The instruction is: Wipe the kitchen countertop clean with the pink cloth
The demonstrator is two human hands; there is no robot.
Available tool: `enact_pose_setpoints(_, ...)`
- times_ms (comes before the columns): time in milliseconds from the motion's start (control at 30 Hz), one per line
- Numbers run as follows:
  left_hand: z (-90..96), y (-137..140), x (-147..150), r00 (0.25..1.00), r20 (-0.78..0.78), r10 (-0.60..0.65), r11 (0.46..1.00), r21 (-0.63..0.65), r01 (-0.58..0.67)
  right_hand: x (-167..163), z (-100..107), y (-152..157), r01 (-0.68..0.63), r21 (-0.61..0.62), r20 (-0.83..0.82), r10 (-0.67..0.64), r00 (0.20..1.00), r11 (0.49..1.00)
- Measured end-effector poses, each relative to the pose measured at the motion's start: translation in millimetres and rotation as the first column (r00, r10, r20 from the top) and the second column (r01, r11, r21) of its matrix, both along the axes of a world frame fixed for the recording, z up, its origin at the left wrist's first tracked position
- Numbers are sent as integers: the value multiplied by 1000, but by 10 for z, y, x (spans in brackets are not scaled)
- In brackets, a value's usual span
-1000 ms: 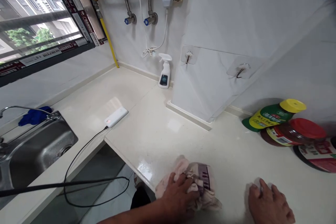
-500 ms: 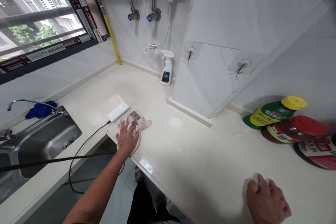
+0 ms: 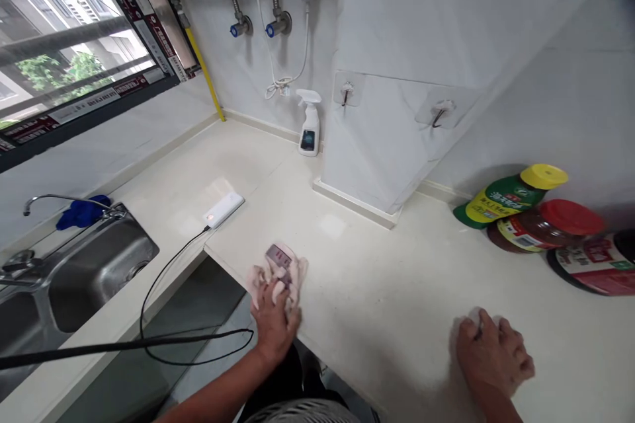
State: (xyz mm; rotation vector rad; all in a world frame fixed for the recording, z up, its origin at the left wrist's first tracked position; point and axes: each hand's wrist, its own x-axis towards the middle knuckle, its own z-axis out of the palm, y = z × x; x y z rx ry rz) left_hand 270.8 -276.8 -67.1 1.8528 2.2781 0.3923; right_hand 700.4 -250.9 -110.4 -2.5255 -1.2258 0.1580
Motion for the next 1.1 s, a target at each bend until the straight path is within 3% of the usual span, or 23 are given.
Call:
enact_pose_setpoints(100, 21, -183, 253, 968, 157, -197, 976, -64, 209, -92, -24, 10, -2, 120, 6, 2, 1000, 993)
enact_pose_setpoints(200, 120, -125, 227, 891, 414, -185, 965, -94, 244, -510, 3, -36, -114, 321, 4, 119, 993, 940)
enact_pose_setpoints(267, 220, 43, 36, 810, 573, -125, 980, -54, 190, -1018, 90, -113, -296, 411, -11, 330, 944, 862)
enact_pose_setpoints(367, 371, 353, -391, 747, 659, -87, 996, 34, 86, -1951, 304, -243, -586, 459, -34, 673, 739, 668)
enact_pose_setpoints(433, 448, 531, -661, 762, 642, -90, 996, 77, 53, -2534, 447, -285, -737, 360, -57, 802, 595, 572)
enact_pose_setpoints(500, 492, 670, -850, 775, 625, -89, 994, 109, 26, -3014, 548, -270, -836, 163, -128, 851, 509, 524)
enact_pose_setpoints(600, 489, 827, -954, 793, 603, -91, 989, 149, 0, -3525, 597, -167, -889, -60, -180, 871, 456, 453)
enact_pose_setpoints(700, 428, 951, -921, 812, 573, -111, 984, 180, 8, -3802, 582, -49, -914, -94, -134, 904, 405, 396)
enact_pose_setpoints(800, 362, 1066, -869, 839, 525, -142, 981, 185, 50, -3836, 557, -18, -921, -75, -97, 916, 389, 383)
enact_pose_setpoints(900, 309, 1203, -823, 876, 456, -159, 982, 165, 93, -3628, 493, -156, -901, -32, -79, 898, 433, 432)
enact_pose_setpoints(1000, 256, 1364, -699, 911, 377, -168, 983, 132, 127, -3203, 332, -491, -836, 1, -36, 835, 549, 549)
enact_pose_setpoints(1100, 187, 1485, -442, 935, 298, -190, 981, 105, 166, -2572, 104, -985, -702, 48, 72, 699, 712, 710)
